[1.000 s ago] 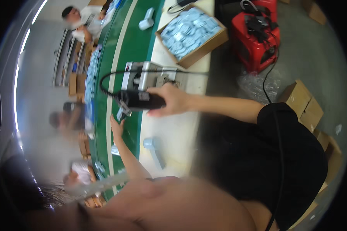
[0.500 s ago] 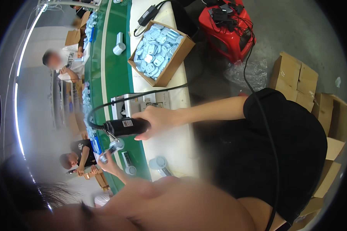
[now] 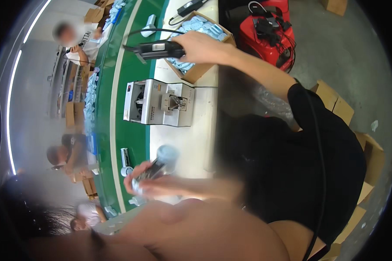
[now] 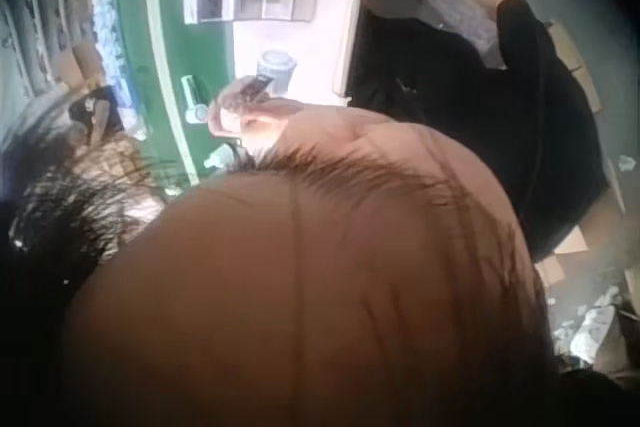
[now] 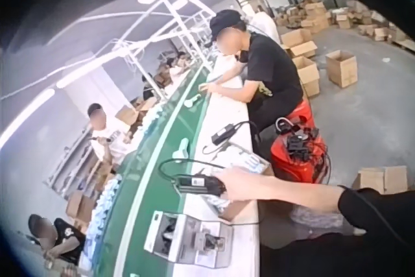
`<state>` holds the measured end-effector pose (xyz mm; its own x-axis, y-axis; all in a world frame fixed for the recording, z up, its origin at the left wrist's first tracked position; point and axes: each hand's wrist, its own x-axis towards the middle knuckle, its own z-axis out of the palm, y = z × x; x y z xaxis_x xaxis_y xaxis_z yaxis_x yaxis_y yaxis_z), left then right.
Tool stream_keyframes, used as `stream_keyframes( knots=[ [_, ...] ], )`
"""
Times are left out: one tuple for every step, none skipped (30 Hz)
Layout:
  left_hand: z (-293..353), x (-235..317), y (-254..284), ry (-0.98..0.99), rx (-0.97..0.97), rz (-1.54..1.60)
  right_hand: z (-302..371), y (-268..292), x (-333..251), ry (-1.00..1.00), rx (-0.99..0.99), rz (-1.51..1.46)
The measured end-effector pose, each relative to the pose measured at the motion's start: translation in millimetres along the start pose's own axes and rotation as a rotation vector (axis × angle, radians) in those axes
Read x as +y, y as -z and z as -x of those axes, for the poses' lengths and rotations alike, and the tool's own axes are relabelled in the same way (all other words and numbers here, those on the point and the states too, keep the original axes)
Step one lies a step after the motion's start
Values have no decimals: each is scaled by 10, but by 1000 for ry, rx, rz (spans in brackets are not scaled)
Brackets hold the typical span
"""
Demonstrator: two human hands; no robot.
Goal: Use an electric screwdriver to fasten screws into plastic electronic components on an assembly line.
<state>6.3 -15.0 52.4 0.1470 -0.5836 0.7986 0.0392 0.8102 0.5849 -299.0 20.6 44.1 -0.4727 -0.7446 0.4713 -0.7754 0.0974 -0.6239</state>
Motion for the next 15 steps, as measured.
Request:
stream_keyframes(
  knots=[
    [94, -13, -87, 96, -50, 52, -21, 75, 48, -47, -56, 141],
    [186, 3, -208, 169, -143, 80, -18, 102, 227, -41, -105, 211],
    [162, -35, -208, 199, -201, 66, -179, -42, 134, 20, -159, 238],
    [142, -100, -166, 209, -234, 60, -282, -198, 70, 23, -250, 263],
    [177, -129, -182, 249, -314, 99, -225, -146, 86, -38, -327, 320],
    [214, -162, -179, 283, -381, 142, -176, -171, 172, -6, -299, 374],
    [277, -183, -199, 335, -387, 168, -156, -149, 234, -9, -298, 385],
    [266, -227, -169, 328, -394, 179, -187, -177, 183, 31, -272, 415],
    [254, -275, -140, 320, -400, 188, -222, -211, 135, 72, -245, 441],
    [280, -309, -134, 361, -354, 136, -272, -212, 103, 50, -265, 440],
    [414, -265, -290, 389, -382, 169, -128, -23, 381, -33, -267, 449],
    [350, -298, -269, 422, -341, 127, -248, -131, 188, 37, -252, 389],
    [288, -332, -237, 455, -299, 86, -363, -212, 6, 104, -238, 328],
    [334, -315, -297, 503, -338, 101, -326, -113, 20, 137, -198, 295],
    [367, -295, -321, 513, -345, 113, -281, -69, 5, 126, -199, 307]
  ],
)
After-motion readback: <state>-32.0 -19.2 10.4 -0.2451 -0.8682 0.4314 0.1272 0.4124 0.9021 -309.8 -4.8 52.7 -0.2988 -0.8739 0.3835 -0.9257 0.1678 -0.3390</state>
